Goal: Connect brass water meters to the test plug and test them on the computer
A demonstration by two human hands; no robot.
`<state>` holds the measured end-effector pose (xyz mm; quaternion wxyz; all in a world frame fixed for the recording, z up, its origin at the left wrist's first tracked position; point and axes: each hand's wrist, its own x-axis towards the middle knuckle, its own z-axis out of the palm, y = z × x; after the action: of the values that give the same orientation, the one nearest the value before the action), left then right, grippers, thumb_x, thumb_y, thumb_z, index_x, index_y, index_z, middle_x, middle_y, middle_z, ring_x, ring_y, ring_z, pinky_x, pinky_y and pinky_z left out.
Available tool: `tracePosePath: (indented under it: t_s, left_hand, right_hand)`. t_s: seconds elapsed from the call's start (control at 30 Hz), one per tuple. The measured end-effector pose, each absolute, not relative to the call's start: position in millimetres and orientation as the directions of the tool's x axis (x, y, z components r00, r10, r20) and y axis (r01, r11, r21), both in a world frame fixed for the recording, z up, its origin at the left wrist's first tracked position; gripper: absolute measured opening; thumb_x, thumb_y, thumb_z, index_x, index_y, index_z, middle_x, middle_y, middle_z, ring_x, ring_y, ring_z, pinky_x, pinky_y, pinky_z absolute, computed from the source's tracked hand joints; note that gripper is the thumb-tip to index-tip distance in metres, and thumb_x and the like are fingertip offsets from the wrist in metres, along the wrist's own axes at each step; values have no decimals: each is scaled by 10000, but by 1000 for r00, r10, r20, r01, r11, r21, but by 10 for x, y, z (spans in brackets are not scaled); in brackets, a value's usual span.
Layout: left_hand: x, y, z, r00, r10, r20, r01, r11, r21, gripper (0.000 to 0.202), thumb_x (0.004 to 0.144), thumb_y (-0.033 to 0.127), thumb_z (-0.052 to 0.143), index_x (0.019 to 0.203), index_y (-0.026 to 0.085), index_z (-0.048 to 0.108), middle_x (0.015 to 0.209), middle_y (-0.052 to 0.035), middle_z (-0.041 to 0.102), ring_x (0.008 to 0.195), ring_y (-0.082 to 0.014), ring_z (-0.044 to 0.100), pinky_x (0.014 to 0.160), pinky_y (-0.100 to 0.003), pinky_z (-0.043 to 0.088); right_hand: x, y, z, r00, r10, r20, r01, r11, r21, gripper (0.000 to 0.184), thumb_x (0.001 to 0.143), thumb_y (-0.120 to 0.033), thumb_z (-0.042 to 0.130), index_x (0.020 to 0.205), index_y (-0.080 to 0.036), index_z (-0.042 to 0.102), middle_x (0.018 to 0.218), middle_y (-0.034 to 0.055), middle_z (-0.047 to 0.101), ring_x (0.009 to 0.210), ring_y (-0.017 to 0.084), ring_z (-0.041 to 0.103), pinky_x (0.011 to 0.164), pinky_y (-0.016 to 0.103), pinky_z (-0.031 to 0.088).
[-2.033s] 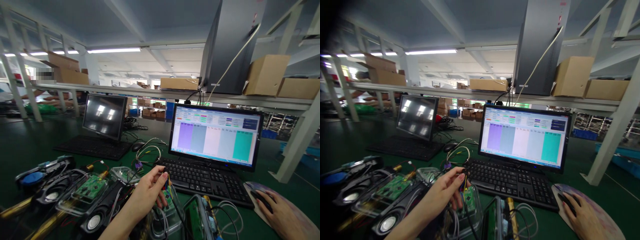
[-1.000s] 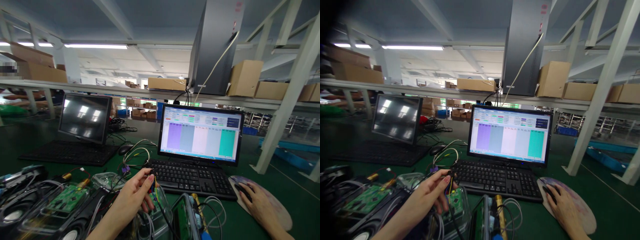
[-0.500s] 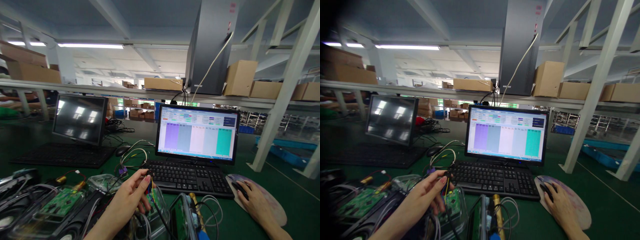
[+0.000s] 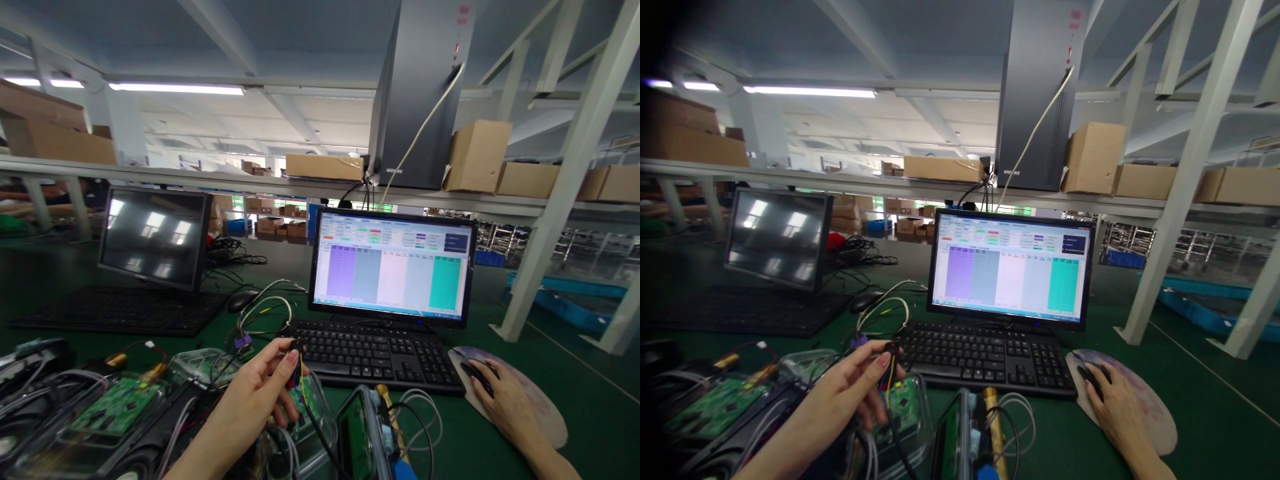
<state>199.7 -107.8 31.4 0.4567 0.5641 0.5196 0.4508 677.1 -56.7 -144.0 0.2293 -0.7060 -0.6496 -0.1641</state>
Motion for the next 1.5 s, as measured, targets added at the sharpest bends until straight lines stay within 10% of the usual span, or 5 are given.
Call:
tracePosePath:
  t_s: [1.5]
  left_hand:
    - [2023,-1142,331,150,985,90,102,-106,989,436,828,567,473,1042,192,418,887,-14,597,439,-107,585,379,-192,424]
  right_hand:
    - [6961,-507,-1548,-78,817,571,993,115,-28,414,679,-351,408,951,-208,685,1057,142,636,1083,341,535,897,525,445]
